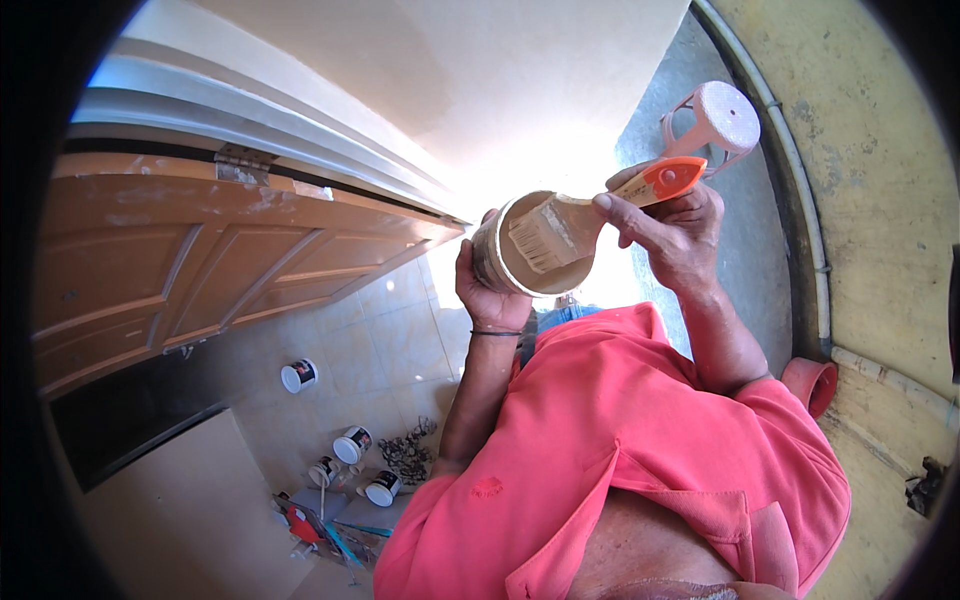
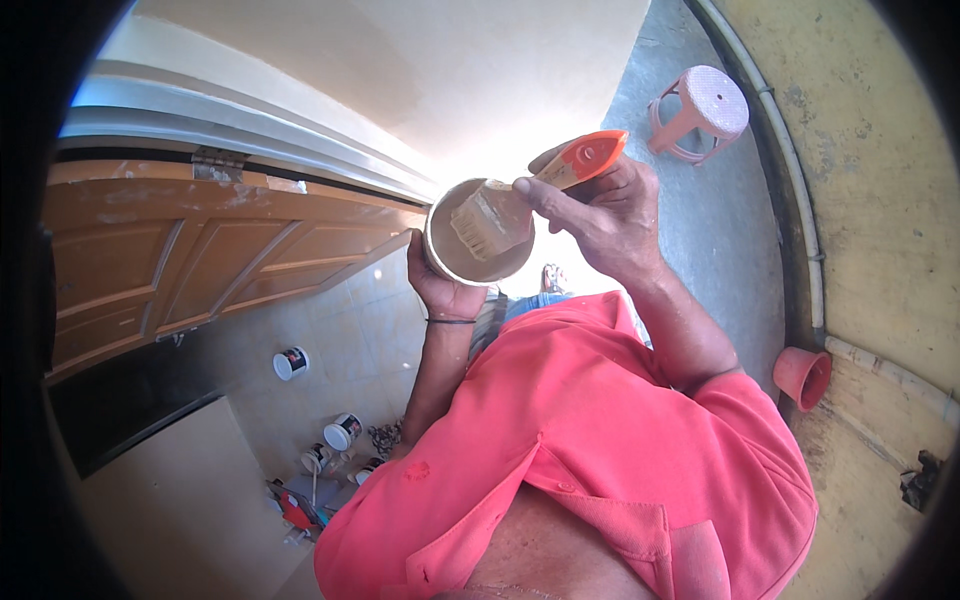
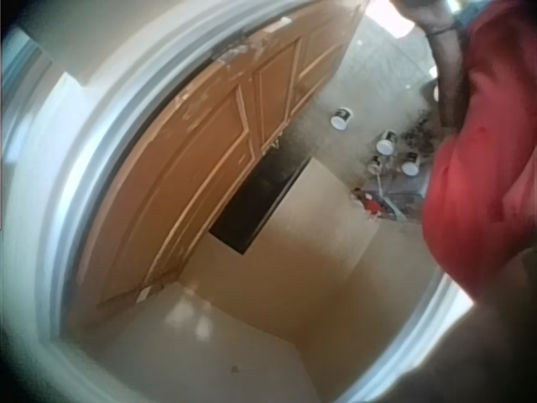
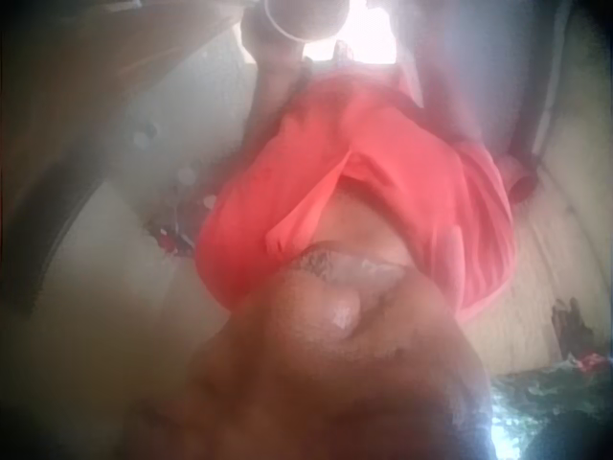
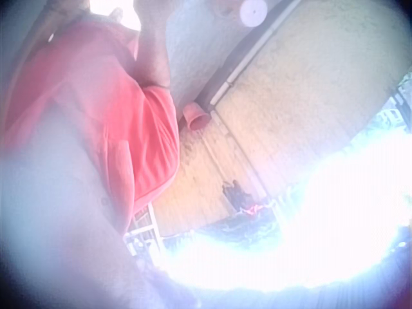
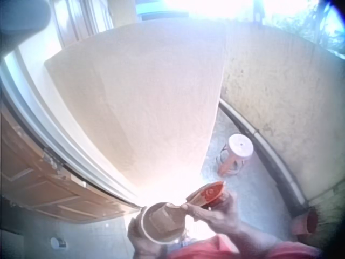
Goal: The person paints a curved wall section adjacent to a wooden door using a paintbrush and a small container of beige paint. They repeatedly dip the brush into the container and apply paint to the wall surface.
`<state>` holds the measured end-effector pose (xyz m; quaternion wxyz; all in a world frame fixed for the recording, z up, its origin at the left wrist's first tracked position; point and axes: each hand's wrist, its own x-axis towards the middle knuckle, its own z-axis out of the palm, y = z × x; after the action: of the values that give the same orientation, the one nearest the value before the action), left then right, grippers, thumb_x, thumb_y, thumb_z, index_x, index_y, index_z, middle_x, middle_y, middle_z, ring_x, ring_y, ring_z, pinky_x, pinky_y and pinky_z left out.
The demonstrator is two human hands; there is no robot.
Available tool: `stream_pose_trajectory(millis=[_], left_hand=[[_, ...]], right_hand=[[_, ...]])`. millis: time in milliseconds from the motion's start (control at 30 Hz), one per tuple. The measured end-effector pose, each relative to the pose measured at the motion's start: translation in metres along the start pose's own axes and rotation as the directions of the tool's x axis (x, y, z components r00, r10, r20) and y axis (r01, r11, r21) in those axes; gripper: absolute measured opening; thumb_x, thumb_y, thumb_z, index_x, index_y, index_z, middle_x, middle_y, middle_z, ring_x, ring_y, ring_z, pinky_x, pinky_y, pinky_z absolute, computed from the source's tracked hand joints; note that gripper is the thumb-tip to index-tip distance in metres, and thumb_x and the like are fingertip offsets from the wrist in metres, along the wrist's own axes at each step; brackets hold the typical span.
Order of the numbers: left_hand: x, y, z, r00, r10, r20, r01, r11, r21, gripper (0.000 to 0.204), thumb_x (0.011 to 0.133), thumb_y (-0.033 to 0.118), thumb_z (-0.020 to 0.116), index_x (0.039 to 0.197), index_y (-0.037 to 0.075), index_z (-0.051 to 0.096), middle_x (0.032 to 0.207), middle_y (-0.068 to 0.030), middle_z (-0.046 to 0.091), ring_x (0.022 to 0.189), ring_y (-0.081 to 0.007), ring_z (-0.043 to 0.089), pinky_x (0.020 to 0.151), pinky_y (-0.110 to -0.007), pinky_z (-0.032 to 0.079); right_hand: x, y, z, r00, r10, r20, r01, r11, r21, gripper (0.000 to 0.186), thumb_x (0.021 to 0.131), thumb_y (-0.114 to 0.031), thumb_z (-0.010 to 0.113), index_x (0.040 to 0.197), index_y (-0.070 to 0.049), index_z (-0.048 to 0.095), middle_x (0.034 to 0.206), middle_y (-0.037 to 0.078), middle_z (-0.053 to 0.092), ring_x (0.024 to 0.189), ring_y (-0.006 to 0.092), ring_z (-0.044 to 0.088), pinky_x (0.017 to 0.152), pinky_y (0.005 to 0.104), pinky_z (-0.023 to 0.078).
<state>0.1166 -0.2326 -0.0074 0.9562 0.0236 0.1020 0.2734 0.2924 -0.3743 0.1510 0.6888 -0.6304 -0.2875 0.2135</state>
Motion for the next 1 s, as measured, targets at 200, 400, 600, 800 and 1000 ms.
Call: stream_pose_trajectory(millis=[200,400,600,800,1000], left_hand=[[0.002,-0.002,0.003,0.999,-0.014,-0.037,0.014,1.000,0.011,0.067,0.106,0.046,0.058,0.154,0.000,0.050,0.155,-0.0187,0.058,0.149,-0.0341,0.048,0.126,-0.055,0.036],[0.007,-0.008,0.005,1.000,-0.030,-0.009,0.030,0.999,0.030,0.067,0.106,0.045,0.058,0.154,-0.001,0.048,0.153,-0.0213,0.058,0.146,-0.0358,0.052,0.125,-0.054,0.040],[0.009,-0.010,0.009,0.999,-0.016,-0.032,0.018,0.997,0.075,0.066,0.106,0.043,0.058,0.154,-0.002,0.048,0.149,-0.0219,0.061,0.141,-0.0370,0.057,0.123,-0.052,0.043],[0.004,-0.010,0.006,0.999,0.013,-0.052,-0.008,0.996,0.091,0.064,0.106,0.043,0.058,0.151,-0.001,0.050,0.147,-0.0221,0.061,0.140,-0.0364,0.057,0.121,-0.052,0.043],[0.001,-0.005,-0.002,0.998,0.006,-0.070,0.000,0.997,0.083,0.069,0.104,0.050,0.058,0.154,0.003,0.052,0.157,-0.0177,0.056,0.149,-0.0348,0.048,0.127,-0.056,0.034]], right_hand=[[0.002,0.007,-0.014,0.999,0.015,-0.028,-0.012,0.994,0.105,0.018,0.093,-0.005,0.085,0.105,0.006,0.075,0.087,0.011,0.077,0.070,0.0124,0.073,0.058,0.0250,0.059],[-0.001,0.018,0.003,0.890,-0.433,0.142,0.456,0.844,-0.283,0.019,0.091,-0.009,0.087,0.095,-0.001,0.071,0.078,0.007,0.075,0.064,0.0150,0.074,0.054,0.0286,0.058],[-0.003,0.026,0.020,0.917,-0.275,0.291,0.390,0.777,-0.494,0.021,0.091,-0.013,0.087,0.100,-0.002,0.072,0.082,0.011,0.077,0.066,0.0225,0.076,0.058,0.0337,0.059],[-0.006,0.031,0.018,0.949,-0.245,0.200,0.303,0.885,-0.353,0.022,0.093,-0.022,0.085,0.101,-0.006,0.073,0.076,0.009,0.073,0.062,0.0243,0.074,0.056,0.0374,0.059],[-0.007,0.010,0.002,0.986,-0.157,0.060,0.164,0.976,-0.141,0.018,0.092,-0.004,0.085,0.103,0.006,0.074,0.080,0.007,0.077,0.066,0.0091,0.072,0.056,0.0234,0.057]])
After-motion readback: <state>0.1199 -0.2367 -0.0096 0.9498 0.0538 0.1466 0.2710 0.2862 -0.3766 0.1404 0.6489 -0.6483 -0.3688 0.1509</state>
